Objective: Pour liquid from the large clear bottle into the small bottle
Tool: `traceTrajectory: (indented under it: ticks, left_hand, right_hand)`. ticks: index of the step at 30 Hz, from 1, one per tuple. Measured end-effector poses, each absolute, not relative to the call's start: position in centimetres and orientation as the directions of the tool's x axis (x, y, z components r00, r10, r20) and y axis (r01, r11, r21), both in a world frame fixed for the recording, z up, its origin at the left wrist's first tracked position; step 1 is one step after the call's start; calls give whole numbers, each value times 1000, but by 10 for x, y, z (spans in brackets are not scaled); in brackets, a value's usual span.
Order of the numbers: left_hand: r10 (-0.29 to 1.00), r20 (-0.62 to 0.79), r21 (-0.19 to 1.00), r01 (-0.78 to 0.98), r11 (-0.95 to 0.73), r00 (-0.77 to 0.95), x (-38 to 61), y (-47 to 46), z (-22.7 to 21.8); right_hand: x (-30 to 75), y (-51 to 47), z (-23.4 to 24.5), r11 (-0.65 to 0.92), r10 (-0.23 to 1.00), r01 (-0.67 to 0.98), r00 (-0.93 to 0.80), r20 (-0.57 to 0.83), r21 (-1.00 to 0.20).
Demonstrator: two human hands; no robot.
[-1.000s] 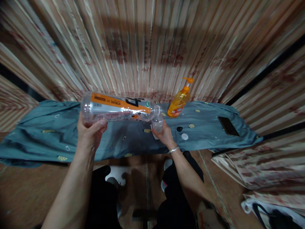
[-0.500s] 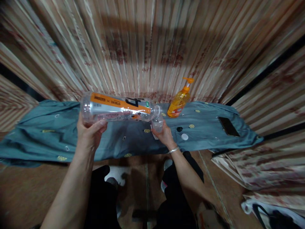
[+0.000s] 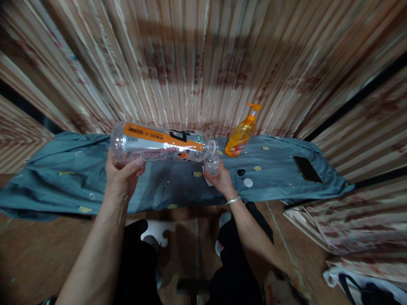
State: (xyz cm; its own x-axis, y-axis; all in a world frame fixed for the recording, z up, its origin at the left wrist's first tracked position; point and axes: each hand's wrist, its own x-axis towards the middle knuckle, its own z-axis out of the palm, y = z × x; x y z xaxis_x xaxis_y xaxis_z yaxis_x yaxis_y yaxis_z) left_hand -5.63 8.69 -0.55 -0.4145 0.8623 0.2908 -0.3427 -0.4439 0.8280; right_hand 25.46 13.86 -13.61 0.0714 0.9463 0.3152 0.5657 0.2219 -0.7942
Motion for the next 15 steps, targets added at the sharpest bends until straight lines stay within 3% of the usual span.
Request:
traceTrajectory:
  ticks: [15]
  left_hand:
    - [861,295,838,-320,-441,-414,-59,89,-11]
  right_hand:
    - [252,137,-134,214,948,564,77,309,-798]
